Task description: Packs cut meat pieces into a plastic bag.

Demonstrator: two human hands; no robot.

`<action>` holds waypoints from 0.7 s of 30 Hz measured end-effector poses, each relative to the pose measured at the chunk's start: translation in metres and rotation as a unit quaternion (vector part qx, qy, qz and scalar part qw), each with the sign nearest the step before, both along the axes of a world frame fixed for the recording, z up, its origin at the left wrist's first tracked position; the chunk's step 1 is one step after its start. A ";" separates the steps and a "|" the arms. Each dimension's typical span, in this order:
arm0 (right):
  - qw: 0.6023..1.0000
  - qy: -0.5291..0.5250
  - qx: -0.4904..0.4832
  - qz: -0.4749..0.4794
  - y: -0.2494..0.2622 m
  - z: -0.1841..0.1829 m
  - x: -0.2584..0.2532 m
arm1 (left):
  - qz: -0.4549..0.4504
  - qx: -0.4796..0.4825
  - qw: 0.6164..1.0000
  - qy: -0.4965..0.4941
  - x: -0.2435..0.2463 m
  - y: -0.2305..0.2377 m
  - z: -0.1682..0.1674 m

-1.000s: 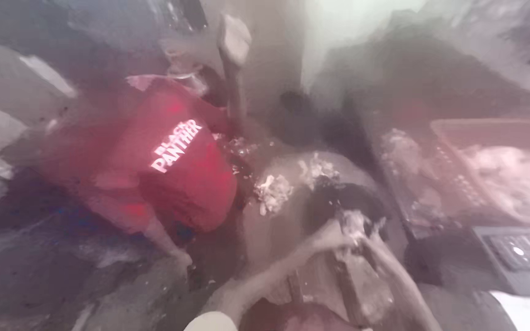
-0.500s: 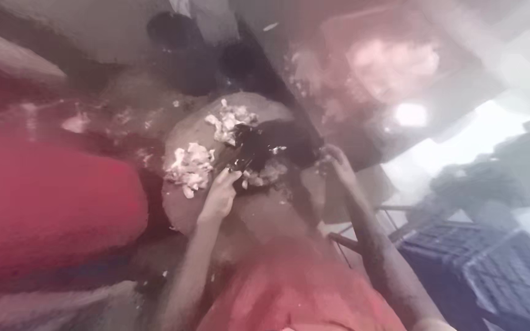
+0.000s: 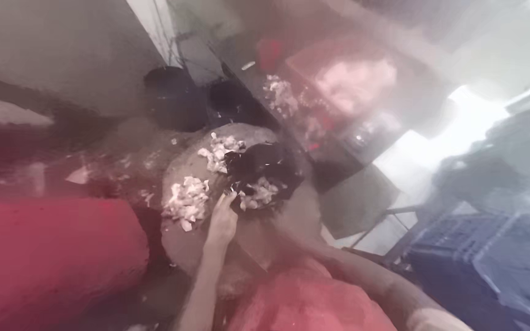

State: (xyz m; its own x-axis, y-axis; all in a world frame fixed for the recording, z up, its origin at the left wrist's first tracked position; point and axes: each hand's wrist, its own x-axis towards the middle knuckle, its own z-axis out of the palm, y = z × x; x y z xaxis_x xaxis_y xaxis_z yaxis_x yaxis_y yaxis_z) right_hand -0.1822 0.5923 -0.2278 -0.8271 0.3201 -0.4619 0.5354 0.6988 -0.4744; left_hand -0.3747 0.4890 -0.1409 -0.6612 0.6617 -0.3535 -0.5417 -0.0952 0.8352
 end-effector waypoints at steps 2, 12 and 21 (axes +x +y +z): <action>0.998 0.038 -0.014 -0.043 0.002 -0.020 0.030 | 0.002 -0.002 1.000 -0.007 -0.002 -0.010 -0.005; 0.940 0.274 -0.125 -0.161 0.084 0.074 -0.020 | -0.022 0.003 1.000 -0.003 0.007 -0.010 -0.013; 0.990 0.068 -0.022 -0.122 0.008 -0.008 0.022 | -0.021 -0.016 1.000 -0.016 0.013 -0.029 -0.025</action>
State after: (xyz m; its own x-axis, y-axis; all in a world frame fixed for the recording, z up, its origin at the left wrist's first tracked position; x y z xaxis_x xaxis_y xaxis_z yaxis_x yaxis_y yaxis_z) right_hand -0.1602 0.6006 -0.2355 -0.7834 0.4992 -0.3701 0.6145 0.5335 -0.5812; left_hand -0.3613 0.4602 -0.1659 -0.6215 0.6763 -0.3955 -0.5709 -0.0452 0.8198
